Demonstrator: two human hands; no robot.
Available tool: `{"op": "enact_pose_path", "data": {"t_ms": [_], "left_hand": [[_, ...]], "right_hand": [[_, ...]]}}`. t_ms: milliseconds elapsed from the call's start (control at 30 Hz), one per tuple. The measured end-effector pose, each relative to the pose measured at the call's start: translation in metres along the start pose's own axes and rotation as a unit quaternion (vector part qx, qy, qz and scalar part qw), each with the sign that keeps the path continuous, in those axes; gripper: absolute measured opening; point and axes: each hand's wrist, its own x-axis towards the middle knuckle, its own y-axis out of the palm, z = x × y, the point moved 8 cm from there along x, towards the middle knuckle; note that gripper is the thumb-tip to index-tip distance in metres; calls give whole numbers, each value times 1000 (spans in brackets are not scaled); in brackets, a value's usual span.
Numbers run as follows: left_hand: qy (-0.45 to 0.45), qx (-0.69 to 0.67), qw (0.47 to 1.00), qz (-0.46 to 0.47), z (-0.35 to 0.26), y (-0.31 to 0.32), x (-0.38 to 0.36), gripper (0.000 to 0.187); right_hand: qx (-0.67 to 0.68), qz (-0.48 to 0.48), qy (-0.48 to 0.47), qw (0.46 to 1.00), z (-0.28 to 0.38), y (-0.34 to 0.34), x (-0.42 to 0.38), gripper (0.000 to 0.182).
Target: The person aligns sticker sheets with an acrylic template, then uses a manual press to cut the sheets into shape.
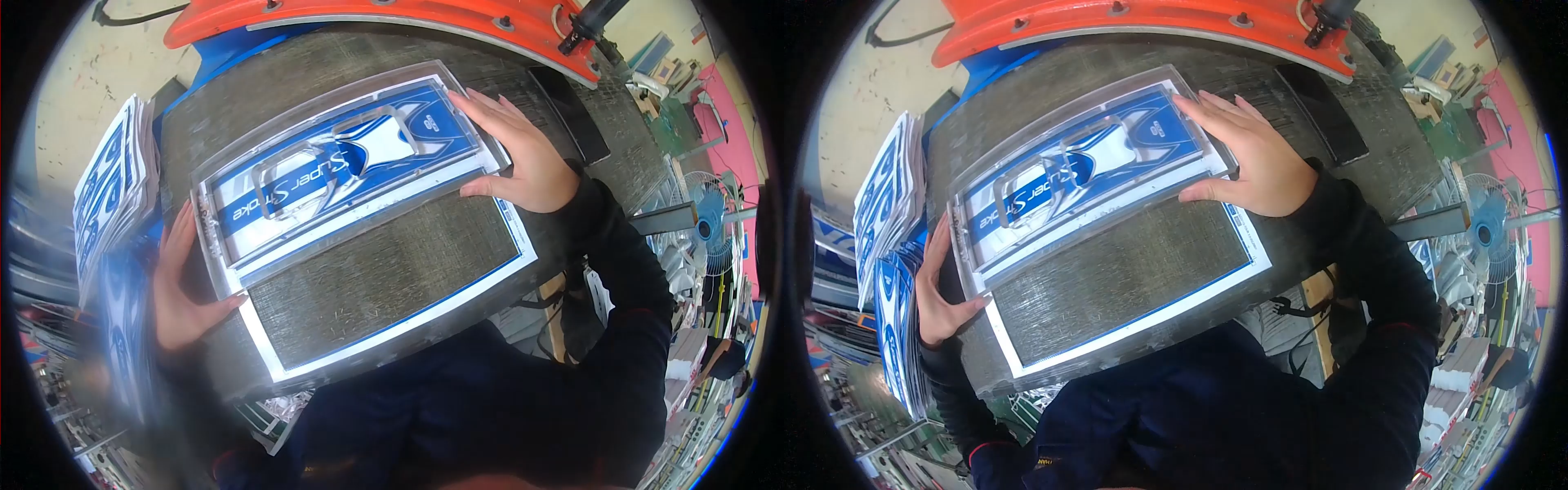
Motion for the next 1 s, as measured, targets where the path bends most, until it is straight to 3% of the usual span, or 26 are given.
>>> {"op": "enact_pose_path", "data": {"t_ms": [367,667,867,1000], "left_hand": [[16,-21,1000,15,-1,3,-1,113],[-29,-61,998,-19,4,4,-2,120],[16,-47,999,-6,0,3,-2,112],[-14,-54,998,-18,1,3,-1,117]], "right_hand": [[2,-3,-13,1000,-4,5,-1,99],[-7,-9,-2,1000,-5,5,-2,102],[-3,-14,-14,1000,-4,5,-2,102],[1,-12,-15,1000,-2,3,-2,101]]}}
